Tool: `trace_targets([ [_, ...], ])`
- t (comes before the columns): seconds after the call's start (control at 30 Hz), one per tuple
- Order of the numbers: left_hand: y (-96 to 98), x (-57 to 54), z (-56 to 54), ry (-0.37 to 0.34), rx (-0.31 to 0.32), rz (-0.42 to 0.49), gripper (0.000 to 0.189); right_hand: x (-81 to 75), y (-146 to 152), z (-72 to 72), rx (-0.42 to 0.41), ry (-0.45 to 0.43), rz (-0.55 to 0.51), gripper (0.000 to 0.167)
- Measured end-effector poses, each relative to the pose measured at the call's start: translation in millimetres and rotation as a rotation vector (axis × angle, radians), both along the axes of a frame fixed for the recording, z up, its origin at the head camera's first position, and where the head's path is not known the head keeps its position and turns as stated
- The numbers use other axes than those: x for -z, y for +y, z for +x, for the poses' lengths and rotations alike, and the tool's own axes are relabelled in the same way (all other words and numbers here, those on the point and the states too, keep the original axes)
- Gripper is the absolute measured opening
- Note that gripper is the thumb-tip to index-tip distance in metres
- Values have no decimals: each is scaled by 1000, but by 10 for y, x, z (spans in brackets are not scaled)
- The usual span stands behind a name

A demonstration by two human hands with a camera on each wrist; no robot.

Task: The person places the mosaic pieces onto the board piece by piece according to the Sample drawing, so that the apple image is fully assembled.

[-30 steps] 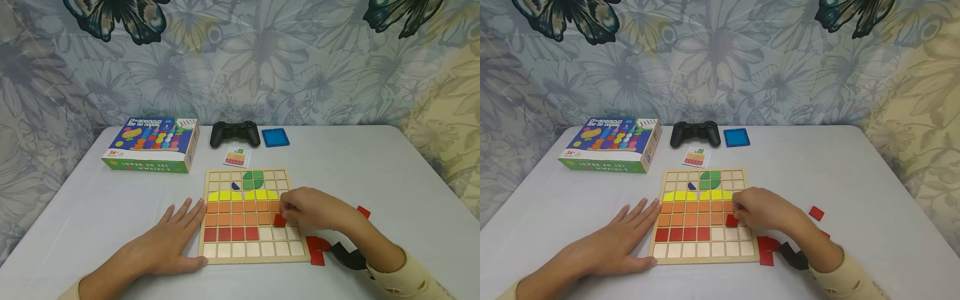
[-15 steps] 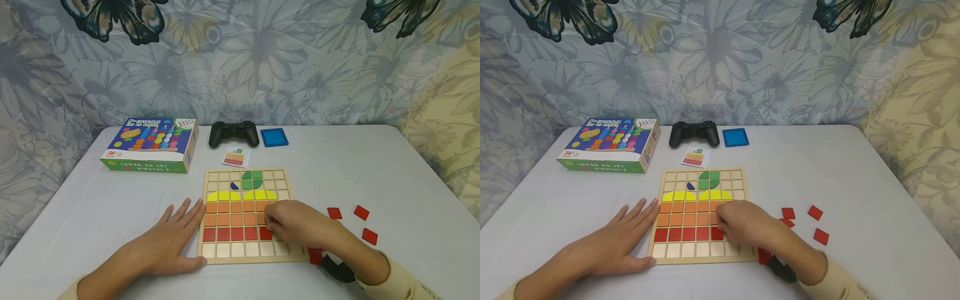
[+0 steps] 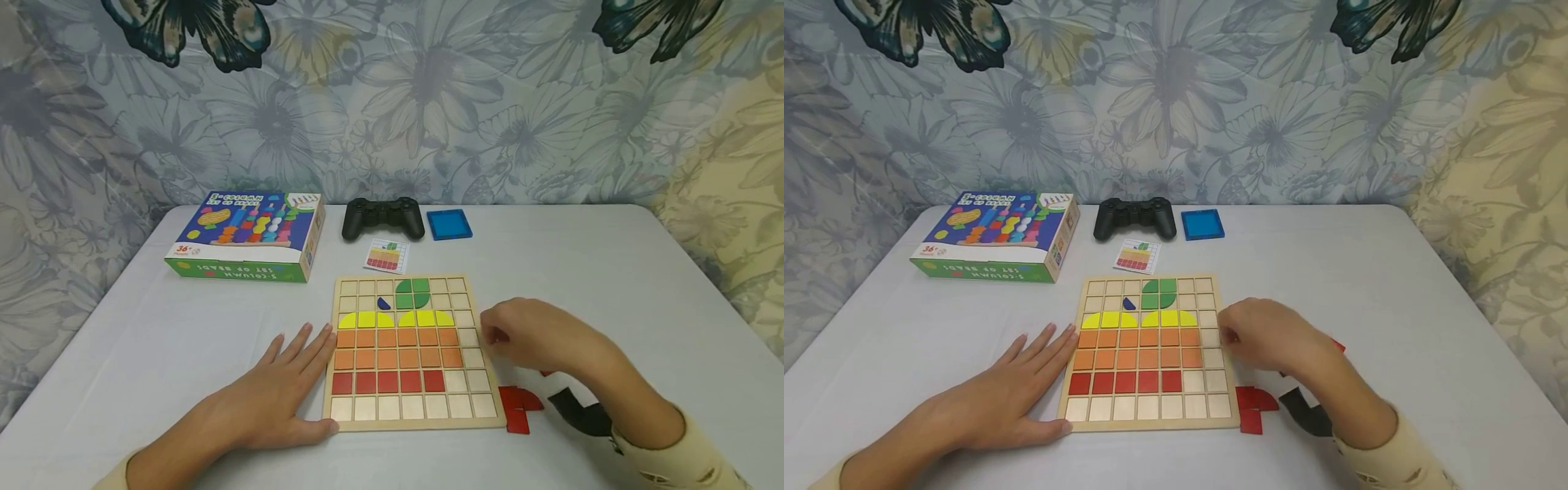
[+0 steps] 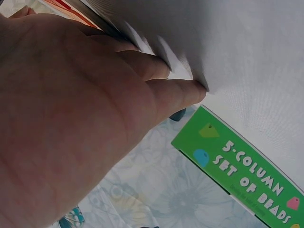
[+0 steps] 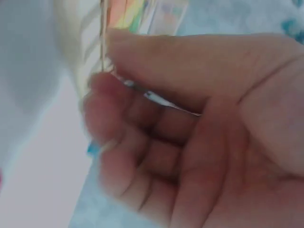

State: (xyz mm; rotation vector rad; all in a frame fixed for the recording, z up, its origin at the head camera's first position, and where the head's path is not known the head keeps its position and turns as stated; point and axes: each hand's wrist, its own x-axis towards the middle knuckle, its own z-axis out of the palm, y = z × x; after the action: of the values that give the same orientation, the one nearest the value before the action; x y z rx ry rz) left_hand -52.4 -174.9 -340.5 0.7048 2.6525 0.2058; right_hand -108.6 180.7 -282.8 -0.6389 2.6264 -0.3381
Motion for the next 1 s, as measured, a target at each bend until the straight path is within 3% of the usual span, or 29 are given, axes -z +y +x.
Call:
trace_targets([
  [0.13, 4, -6, -4, -6, -2, -6, 111, 1, 308, -130, 63, -50, 140, 20],
  [0.27, 8, -3, -8, -10, -5, -9, 112, 60, 533, -218, 115, -112, 206, 26],
  [0.57, 2, -4, -3, -6, -3, 1, 111, 105, 642, -297, 132, -179, 168, 22],
  [0.8, -4, 8, 0, -2, 2, 9, 111, 124, 632, -311, 121, -157, 182, 20],
  [1.0, -3, 0, 0, 3, 3, 4, 110, 96, 641, -263, 252, -262, 182, 28],
])
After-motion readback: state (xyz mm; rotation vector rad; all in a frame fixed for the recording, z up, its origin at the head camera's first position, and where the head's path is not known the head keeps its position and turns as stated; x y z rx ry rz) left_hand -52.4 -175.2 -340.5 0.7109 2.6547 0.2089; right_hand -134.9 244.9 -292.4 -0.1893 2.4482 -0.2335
